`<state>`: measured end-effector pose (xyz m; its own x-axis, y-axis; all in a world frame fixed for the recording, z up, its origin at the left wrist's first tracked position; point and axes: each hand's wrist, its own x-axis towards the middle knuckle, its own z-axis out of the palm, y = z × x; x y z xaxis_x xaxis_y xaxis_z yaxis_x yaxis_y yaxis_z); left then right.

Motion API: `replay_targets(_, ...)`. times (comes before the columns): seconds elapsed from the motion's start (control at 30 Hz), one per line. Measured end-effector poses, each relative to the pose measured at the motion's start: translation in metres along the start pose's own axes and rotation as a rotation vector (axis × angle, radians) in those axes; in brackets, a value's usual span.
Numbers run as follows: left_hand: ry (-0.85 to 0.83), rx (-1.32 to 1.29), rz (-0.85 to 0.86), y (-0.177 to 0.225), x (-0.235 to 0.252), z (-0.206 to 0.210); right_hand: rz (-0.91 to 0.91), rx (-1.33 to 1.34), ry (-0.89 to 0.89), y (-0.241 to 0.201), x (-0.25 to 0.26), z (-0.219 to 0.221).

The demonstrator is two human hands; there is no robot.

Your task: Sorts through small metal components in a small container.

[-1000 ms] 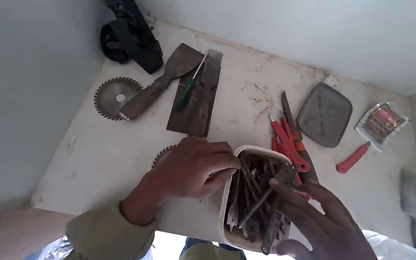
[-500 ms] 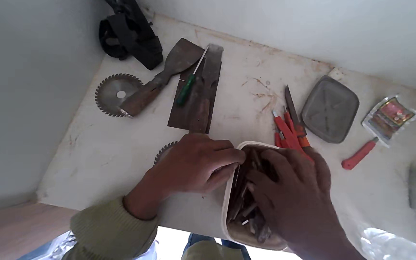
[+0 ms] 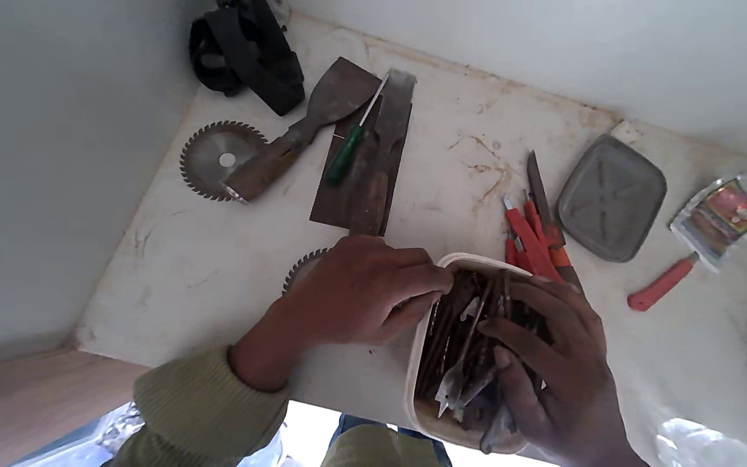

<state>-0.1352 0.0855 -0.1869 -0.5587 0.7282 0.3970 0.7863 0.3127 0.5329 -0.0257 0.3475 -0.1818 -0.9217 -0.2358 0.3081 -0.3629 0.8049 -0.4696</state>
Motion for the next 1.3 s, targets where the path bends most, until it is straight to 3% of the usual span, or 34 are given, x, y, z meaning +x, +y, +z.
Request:
replay_targets(0.17, -0.001, 0.003, 0.003, 0.000, 0.001, 0.000, 0.024, -0.133, -0.025, -0.010, 0.002, -0.002)
replay_targets(0.4, -0.003, -0.004, 0.006, 0.000, 0.001, 0.000, -0.137, -0.255, -0.270, -0.020, 0.013, -0.007)
replay_targets(0.77, -0.004, -0.044, 0.000, 0.002, 0.001, -0.001, -0.129, 0.006, -0.139, 0.006, -0.001, -0.005)
replay_targets(1.1, -0.016, -0.064, -0.012, 0.004, 0.002, 0.001, -0.213, -0.156, -0.235, -0.001, 0.001, -0.009)
replay_targets(1.3, -0.010, -0.062, -0.011, 0.003, 0.002, 0.001, -0.189, -0.144, -0.146, -0.003, -0.002, -0.006)
